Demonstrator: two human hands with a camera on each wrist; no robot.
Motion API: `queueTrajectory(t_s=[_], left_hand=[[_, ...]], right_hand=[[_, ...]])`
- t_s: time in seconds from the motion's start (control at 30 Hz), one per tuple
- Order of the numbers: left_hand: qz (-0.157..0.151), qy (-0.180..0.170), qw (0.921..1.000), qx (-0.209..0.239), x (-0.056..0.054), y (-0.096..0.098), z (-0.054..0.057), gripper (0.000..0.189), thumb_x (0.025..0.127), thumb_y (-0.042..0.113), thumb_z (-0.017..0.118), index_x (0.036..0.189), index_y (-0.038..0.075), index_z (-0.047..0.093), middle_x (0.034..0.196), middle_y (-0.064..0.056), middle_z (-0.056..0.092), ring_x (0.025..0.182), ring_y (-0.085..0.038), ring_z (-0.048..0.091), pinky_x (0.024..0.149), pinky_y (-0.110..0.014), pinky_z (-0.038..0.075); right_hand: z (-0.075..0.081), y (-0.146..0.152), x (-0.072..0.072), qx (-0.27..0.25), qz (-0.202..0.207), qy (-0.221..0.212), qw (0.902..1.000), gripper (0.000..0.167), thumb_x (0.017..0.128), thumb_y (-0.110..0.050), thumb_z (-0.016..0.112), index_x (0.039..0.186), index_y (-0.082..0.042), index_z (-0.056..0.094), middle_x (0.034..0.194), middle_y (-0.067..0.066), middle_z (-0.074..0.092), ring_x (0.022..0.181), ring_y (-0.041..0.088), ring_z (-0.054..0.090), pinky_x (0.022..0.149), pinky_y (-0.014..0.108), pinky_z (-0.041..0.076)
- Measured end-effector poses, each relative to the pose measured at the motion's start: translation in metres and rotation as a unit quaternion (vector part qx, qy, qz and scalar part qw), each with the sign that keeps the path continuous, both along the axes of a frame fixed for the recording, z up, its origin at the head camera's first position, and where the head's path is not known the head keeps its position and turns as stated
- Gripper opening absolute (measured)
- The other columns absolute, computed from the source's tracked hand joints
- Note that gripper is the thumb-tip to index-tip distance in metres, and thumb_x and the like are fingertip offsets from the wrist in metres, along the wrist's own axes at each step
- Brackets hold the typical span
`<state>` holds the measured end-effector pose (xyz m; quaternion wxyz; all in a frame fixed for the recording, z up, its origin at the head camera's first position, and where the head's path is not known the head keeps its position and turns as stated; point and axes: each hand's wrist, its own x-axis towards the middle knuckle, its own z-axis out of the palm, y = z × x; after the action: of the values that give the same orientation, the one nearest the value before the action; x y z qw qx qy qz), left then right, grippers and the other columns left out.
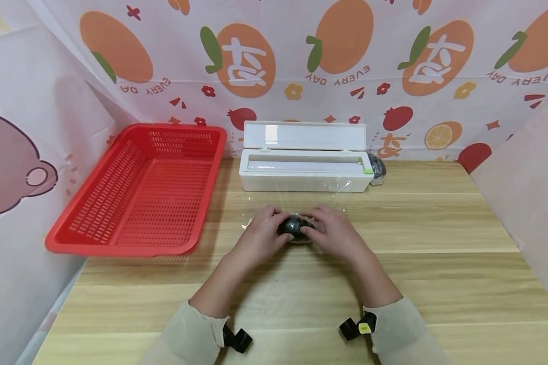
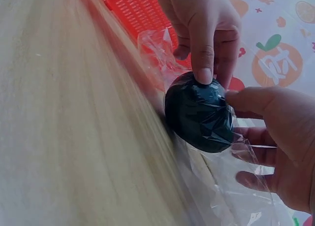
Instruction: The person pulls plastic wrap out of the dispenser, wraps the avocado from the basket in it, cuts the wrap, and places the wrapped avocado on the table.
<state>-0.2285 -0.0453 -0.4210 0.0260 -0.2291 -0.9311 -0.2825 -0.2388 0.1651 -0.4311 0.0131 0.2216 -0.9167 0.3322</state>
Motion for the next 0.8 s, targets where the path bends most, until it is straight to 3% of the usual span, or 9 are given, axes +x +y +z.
queueTrajectory(t_s=[0.13, 0.27, 0.37, 0.57, 0.8], left_hand=[[-0.004, 0.008, 0.9999, -0.010, -0.001, -0.001, -0.001, 0.042, 0.085, 0.020, 0.078, 0.123, 0.006, 0.067, 0.115, -0.009, 0.058, 0.109, -0.028, 0.053, 0.095, -0.042, 0.049], [-0.005, 0.001, 1.0000, -0.002, -0.002, -0.001, -0.001, 0.042, 0.086, 0.020, 0.077, 0.124, 0.005, 0.066, 0.114, -0.009, 0.057, 0.109, -0.028, 0.053, 0.095, -0.042, 0.048], [-0.001, -0.011, 0.9999, 0.000, -0.002, -0.001, -0.001, 0.042, 0.086, 0.020, 0.077, 0.124, 0.005, 0.066, 0.115, -0.008, 0.057, 0.109, -0.027, 0.052, 0.096, -0.042, 0.048], [0.014, -0.030, 0.9994, 0.008, -0.003, -0.002, -0.002, 0.048, 0.088, 0.022, 0.076, 0.130, 0.005, 0.062, 0.120, -0.008, 0.057, 0.115, -0.026, 0.053, 0.101, -0.041, 0.047], [0.012, -0.022, 0.9994, 0.022, -0.006, -0.003, -0.004, 0.052, 0.090, 0.023, 0.073, 0.136, 0.006, 0.055, 0.129, -0.011, 0.058, 0.122, -0.029, 0.052, 0.105, -0.045, 0.044]], right_hand=[[0.008, -0.002, 0.000, -0.079, -0.025, 0.008, 0.9966, 0.025, 0.093, -0.016, 0.065, 0.118, -0.012, 0.070, 0.110, 0.004, 0.066, 0.094, 0.021, 0.063, 0.080, 0.037, 0.055], [0.014, -0.009, 0.002, -0.210, -0.011, -0.083, 0.9742, 0.026, 0.094, -0.006, 0.061, 0.118, -0.005, 0.069, 0.112, 0.010, 0.069, 0.090, 0.024, 0.067, 0.074, 0.035, 0.059], [0.014, -0.013, 0.002, -0.245, -0.010, -0.143, 0.9589, 0.028, 0.094, -0.004, 0.061, 0.121, 0.000, 0.066, 0.114, 0.015, 0.069, 0.090, 0.028, 0.068, 0.072, 0.036, 0.060], [0.009, -0.010, -0.001, -0.176, -0.040, -0.107, 0.9776, 0.030, 0.091, -0.002, 0.062, 0.120, -0.005, 0.068, 0.113, 0.009, 0.071, 0.099, 0.022, 0.067, 0.082, 0.034, 0.057], [0.004, -0.014, -0.002, -0.097, -0.013, -0.024, 0.9949, 0.031, 0.083, -0.005, 0.075, 0.113, -0.009, 0.073, 0.112, 0.007, 0.069, 0.100, 0.023, 0.064, 0.079, 0.035, 0.057]])
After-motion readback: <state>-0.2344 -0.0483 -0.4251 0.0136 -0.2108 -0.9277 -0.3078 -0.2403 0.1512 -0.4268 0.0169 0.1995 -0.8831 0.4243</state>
